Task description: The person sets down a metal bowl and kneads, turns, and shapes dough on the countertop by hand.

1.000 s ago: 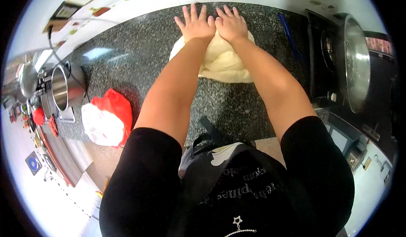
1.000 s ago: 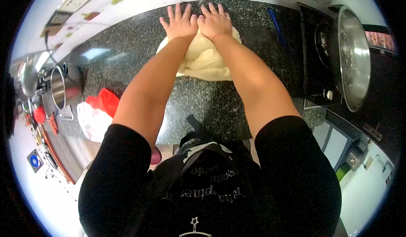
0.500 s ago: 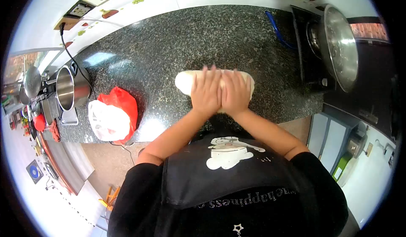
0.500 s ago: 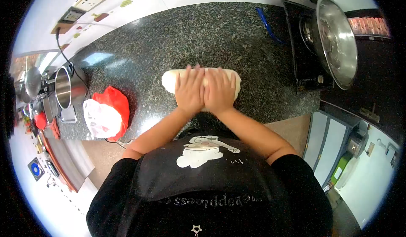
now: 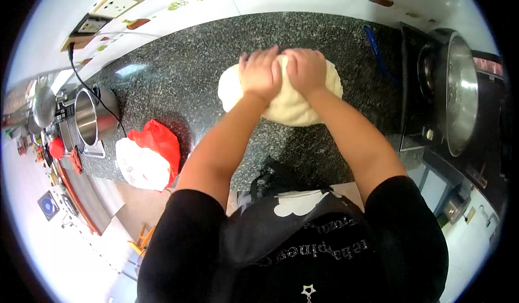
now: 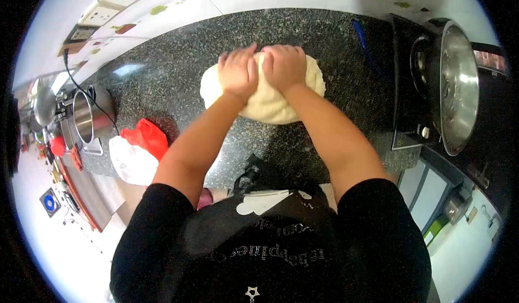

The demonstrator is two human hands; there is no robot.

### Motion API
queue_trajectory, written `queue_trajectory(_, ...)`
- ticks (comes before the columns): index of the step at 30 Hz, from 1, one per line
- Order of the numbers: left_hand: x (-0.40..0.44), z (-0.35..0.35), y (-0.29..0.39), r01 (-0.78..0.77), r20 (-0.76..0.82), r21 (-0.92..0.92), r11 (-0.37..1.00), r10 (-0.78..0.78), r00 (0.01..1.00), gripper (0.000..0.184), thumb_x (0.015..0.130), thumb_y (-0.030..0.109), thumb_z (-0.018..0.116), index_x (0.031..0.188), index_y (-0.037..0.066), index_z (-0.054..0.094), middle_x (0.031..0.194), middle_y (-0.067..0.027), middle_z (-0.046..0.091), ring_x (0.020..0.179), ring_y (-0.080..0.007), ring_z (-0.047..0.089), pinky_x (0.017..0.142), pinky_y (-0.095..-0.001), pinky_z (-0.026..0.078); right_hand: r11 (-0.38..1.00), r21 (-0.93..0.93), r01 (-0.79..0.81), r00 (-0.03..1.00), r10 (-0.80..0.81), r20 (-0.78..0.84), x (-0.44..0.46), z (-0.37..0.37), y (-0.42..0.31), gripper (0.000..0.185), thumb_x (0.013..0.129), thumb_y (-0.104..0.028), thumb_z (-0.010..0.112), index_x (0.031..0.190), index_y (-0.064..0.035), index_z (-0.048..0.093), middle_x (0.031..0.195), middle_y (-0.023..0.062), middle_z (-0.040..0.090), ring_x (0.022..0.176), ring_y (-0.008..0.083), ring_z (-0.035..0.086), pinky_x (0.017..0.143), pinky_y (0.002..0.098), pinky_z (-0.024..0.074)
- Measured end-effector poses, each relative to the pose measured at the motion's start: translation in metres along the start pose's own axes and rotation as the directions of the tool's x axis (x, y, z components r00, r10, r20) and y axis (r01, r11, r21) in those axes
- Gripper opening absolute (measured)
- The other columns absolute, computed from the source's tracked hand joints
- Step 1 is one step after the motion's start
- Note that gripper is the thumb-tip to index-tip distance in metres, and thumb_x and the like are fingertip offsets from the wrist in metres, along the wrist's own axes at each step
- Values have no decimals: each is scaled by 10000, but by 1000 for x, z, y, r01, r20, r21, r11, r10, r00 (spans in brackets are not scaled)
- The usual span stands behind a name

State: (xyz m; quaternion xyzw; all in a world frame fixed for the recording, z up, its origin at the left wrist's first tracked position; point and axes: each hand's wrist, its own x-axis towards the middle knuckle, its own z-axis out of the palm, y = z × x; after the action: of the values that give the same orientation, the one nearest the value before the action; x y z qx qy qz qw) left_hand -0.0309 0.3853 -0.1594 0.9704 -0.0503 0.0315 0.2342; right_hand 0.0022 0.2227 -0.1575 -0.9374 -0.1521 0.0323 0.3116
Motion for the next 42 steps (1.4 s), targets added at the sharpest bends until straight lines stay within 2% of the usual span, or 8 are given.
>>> queue_trajectory(3,41,30,-9,153,-312,326,933,-47,949,527,999,399,387,1456,179,533,1470,-133,546,1445,-334,393,1210,-584,171,957,-232,-173,979,192,61,45,5,6,434,968,-305,461,1318,-126,644,1502,145,501,1411,330,426,1124,514,348)
queue_trajectory(7,17,-27,23,193,394,100,976,-217,893,499,1024,404,352,1373,130,581,1449,-192,544,1375,-339,485,1194,-581,226,959,-251,-132,927,210,312,12,-7,-4,519,1034,-331,417,1513,-133,437,1616,101,361,1507,293,298,1220,489,245)
queue_trajectory(10,-83,-32,12,-437,94,354,827,433,896,460,1035,389,429,1304,62,606,1376,-191,601,1287,-330,565,1134,-547,366,971,-234,56,958,14,287,-84,-38,-35,519,1023,-334,486,1493,-117,465,1568,110,437,1466,275,378,1231,466,248)
queue_trajectory(13,-137,-147,63,26,436,-227,974,78,896,420,992,386,508,1170,70,720,1178,-173,707,1163,-360,626,1048,-457,433,998,-64,1,883,29,469,-149,-119,-95,383,884,-374,670,1103,-70,752,1237,117,690,1157,300,634,1020,469,459)
queue_trajectory(31,-119,-14,52,83,191,-12,996,-80,978,811,850,486,595,1575,238,329,1611,-147,317,1505,-370,251,1188,-660,114,944,73,322,946,-318,-68,-156,-24,42,655,944,-568,328,1290,-104,635,1286,117,651,1234,370,561,1038,587,350)
queue_trajectory(35,-52,21,36,217,70,93,972,-224,972,742,968,580,440,1602,225,284,1658,-151,245,1552,-375,121,1210,-635,86,968,-199,155,986,-165,-33,-102,-29,50,596,977,-476,426,1445,-123,528,1523,133,466,1405,377,418,1156,546,289)
queue_trajectory(39,-42,-9,41,403,458,63,913,-386,801,696,1004,614,303,1592,241,308,1675,-150,190,1548,-391,128,1178,-705,98,471,752,-460,884,324,338,-73,-64,46,775,1016,-411,493,1634,-140,112,1671,133,226,1547,303,187,1249,472,126)
queue_trajectory(42,-90,-28,27,296,596,6,955,-241,766,665,1029,607,245,1586,252,325,1682,-112,183,1549,-368,137,1236,-572,142,761,563,-322,928,372,29,-119,-65,114,626,1065,-482,317,1614,-192,235,1682,108,189,1559,349,55,1247,502,48)
